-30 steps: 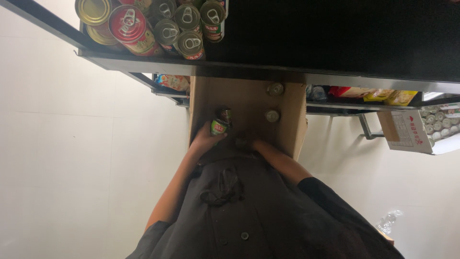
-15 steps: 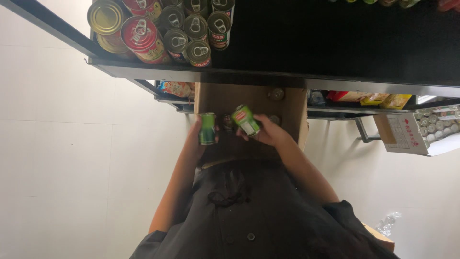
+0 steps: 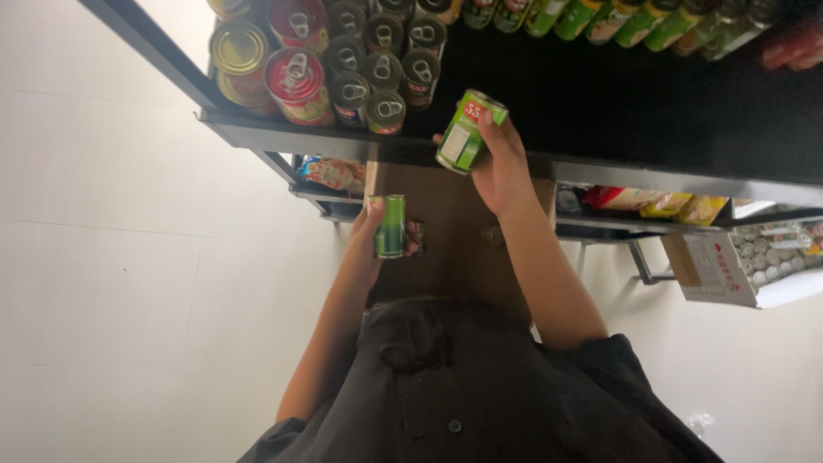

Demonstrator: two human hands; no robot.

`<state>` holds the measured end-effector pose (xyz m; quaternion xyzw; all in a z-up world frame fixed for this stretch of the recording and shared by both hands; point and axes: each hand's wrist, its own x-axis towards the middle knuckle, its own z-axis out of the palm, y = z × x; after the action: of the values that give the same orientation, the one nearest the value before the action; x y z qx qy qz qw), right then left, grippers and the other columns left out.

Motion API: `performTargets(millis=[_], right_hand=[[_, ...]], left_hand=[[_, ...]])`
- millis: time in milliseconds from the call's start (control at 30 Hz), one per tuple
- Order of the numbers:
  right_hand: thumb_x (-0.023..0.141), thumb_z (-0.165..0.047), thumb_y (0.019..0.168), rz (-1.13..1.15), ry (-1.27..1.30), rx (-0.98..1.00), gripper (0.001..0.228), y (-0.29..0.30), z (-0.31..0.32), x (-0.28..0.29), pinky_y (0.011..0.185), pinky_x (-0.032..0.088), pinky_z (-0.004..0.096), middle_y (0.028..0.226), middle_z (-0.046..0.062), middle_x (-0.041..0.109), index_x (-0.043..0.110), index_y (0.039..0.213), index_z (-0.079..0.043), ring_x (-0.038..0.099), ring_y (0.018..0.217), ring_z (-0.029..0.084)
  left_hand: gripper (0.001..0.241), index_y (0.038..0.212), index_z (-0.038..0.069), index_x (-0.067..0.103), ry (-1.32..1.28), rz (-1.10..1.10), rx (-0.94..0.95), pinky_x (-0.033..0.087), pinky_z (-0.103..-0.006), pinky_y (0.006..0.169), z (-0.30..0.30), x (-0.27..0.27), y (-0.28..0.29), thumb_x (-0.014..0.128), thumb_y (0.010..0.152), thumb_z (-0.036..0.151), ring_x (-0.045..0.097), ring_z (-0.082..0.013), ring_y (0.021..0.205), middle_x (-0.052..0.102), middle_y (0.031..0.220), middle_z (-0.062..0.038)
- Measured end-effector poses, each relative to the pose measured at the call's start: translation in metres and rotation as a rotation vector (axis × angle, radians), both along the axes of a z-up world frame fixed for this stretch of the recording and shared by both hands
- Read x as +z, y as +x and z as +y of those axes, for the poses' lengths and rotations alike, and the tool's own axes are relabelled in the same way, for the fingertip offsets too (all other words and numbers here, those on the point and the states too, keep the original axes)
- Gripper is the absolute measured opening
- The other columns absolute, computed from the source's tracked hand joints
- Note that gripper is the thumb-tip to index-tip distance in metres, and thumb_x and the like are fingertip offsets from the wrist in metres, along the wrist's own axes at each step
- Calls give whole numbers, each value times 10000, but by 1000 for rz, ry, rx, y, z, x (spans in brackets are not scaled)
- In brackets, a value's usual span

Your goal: Stocking canned food items from a cardboard box onto retail shelves.

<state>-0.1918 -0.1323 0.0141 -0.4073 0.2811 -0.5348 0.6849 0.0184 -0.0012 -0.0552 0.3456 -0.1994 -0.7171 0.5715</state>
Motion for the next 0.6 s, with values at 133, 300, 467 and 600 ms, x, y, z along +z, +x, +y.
performTargets(millis=[133,300,467,600], right_hand=[[812,-383,985,840,-617,-454,606,14,-16,14,1030,538,477,1282,157,601,476,1378,-68,608,1211,311],[908,-308,914,1143,-584,-499,724,30,-41,-4,916,582,427,1179,161,638,376,1348,-79,684,1118,320],[853,-291,915,1156,-418,-359,761,32,-40,0,920,570,436,1170,150,672,304,1407,-99,707,1114,321],[762,-304,982,1364,-578,-156,658,10,-32,14,910,532,486,1360,239,581,364,1465,-104,616,1199,403]], left_hand=[[490,1202,27,534,7,-78,38,586,-342,584,7,4,4,558,1028,484,720,-250,652,726,891,-179],[450,1251,25,539,49,-117,48,602,-343,597,12,14,7,596,1009,401,719,-229,666,728,918,-167],[479,1287,-3,531,28,-101,38,620,-349,621,16,11,8,617,1011,379,734,-223,720,711,959,-165],[508,1320,28,523,48,-172,-13,615,-336,600,21,17,11,613,985,399,722,-224,660,705,949,-153]])
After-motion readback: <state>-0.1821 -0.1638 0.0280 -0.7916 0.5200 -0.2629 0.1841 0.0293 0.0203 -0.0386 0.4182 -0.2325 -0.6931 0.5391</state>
